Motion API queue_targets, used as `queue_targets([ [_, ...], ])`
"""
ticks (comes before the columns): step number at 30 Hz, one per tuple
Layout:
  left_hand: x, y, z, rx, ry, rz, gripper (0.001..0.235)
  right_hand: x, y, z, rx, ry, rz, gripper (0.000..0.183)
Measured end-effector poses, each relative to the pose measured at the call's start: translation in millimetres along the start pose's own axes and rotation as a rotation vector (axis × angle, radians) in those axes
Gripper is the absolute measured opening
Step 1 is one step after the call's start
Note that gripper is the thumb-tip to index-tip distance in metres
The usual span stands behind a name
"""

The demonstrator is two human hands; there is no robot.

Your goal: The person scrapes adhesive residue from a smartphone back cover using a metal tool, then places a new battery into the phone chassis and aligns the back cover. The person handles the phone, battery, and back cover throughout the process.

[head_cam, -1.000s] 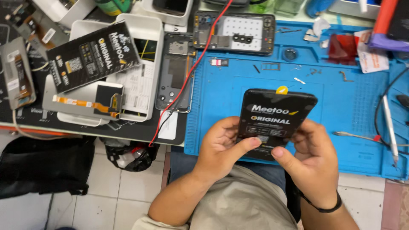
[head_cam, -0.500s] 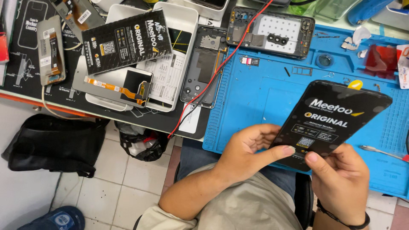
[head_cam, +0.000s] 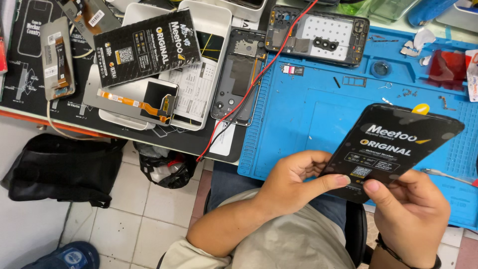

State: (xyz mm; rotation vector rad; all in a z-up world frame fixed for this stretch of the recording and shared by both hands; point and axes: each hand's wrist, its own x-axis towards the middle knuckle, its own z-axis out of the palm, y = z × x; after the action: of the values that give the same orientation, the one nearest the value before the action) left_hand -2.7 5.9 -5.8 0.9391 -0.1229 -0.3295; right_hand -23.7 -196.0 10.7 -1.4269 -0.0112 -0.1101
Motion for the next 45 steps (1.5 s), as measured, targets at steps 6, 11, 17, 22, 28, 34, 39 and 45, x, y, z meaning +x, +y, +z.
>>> queue_targets([
  [6, 2, 17, 17, 0.348, 0.395, 0.095, 0.053, -2, -2, 7, -0.127, 0.141, -0.112, 0.022],
  [11, -21, 37, 34, 0.683, 0.235, 0.394, 0.055, -3, -4, 30, -0.548, 0.217, -0.331, 0.028],
  [17, -20, 29, 42, 0.151, 0.095, 0.303, 0.062, -1, -8, 65, -0.805, 0.113, -0.575, 0.04],
  [22, -13, 15, 24, -0.125, 0.176, 0.154, 0.041, 5, -16, 71, -0.855, -0.022, -0.633, 0.046],
  [28, -8, 14, 2, -0.135, 0.149, 0.09, 0.038, 8, -18, 40, -0.657, 0.083, -0.46, 0.035],
  [34, -6, 13, -6, -0.128, 0.084, 0.005, 0.04, 28, -4, 2, 0.186, -0.123, 0.255, 0.037],
  [39, -4, 6, -9, -0.126, 0.078, 0.005, 0.038, 27, 7, -6, 0.255, -0.168, 0.334, 0.032],
  [45, -3, 4, -6, -0.138, 0.124, 0.001, 0.037, 23, 10, -5, 0.362, -0.174, 0.357, 0.03],
])
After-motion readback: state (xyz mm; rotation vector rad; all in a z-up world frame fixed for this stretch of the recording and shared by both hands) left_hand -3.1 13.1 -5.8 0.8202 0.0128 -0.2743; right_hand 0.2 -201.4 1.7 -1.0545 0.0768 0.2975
